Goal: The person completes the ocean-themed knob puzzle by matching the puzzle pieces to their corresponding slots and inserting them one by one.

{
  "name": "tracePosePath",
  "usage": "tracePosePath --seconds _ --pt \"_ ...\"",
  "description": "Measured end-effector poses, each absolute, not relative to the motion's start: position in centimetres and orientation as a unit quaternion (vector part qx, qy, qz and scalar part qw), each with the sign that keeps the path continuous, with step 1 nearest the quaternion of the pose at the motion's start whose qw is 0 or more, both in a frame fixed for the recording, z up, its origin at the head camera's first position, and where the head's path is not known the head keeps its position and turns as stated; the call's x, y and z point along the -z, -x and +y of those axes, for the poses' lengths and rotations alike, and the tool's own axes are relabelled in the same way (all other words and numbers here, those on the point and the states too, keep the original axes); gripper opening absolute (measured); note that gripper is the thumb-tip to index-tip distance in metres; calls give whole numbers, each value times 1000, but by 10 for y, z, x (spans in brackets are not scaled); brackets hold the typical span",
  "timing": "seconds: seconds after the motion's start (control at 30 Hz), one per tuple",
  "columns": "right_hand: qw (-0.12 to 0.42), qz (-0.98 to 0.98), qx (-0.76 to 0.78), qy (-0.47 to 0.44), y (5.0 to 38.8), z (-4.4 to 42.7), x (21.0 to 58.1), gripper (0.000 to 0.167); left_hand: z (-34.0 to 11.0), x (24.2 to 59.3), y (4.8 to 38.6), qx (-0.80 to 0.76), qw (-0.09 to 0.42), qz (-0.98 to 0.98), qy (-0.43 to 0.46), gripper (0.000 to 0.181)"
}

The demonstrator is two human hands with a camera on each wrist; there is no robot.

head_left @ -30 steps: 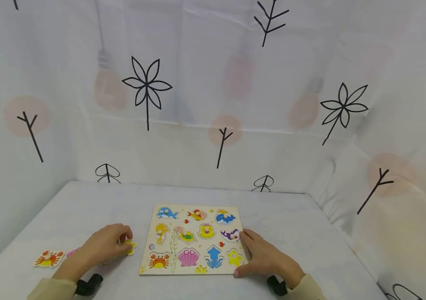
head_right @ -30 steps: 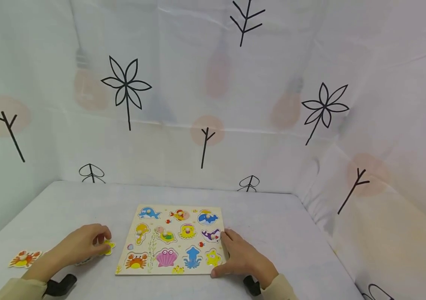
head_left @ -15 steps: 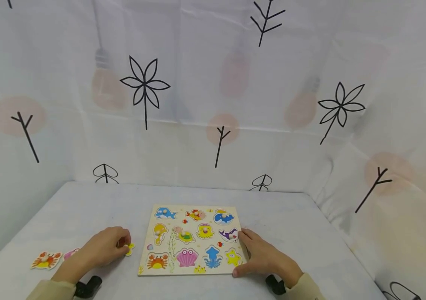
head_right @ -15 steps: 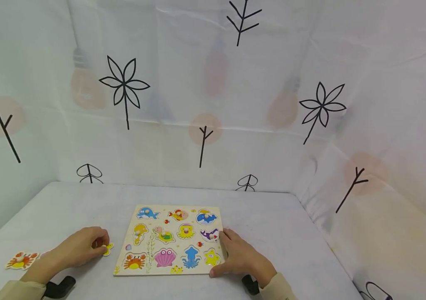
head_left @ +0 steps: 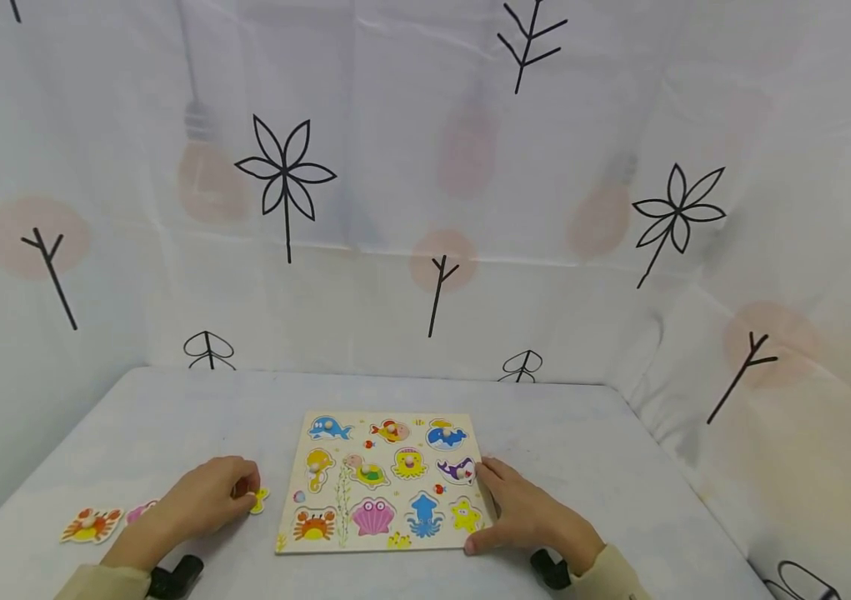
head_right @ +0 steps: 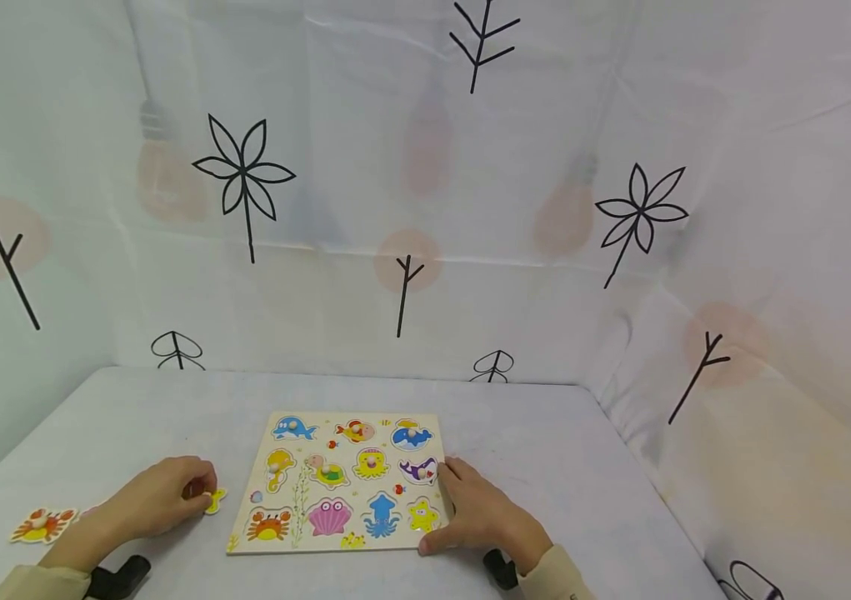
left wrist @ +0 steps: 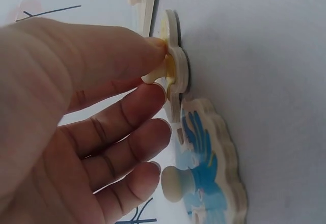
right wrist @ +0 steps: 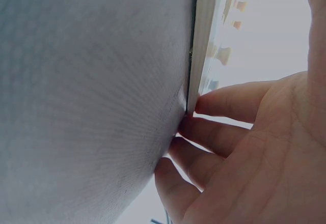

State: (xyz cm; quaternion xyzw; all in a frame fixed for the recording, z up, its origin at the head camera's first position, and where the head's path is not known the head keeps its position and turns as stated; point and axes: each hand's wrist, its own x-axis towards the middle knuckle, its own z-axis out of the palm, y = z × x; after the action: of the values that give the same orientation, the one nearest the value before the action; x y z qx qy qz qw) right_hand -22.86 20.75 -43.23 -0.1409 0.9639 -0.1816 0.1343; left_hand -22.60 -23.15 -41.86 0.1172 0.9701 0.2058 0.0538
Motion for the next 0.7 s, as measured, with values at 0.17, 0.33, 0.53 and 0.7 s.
tracePosePath --seconds 0.17,0.33,0.53,0.7 --pt "135 964 183 140 229 208 433 121 -231 418 227 -203 33 969 -135 15" --pt "136 965 180 137 229 209 433 121 -222 416 228 -191 22 972 -137 15" --pt "134 965 180 135 230 207 432 121 -205 412 229 -193 -2 966 -170 16" --pt "137 965 180 132 229 207 432 121 -183 411 230 -191 -18 957 -215 15"
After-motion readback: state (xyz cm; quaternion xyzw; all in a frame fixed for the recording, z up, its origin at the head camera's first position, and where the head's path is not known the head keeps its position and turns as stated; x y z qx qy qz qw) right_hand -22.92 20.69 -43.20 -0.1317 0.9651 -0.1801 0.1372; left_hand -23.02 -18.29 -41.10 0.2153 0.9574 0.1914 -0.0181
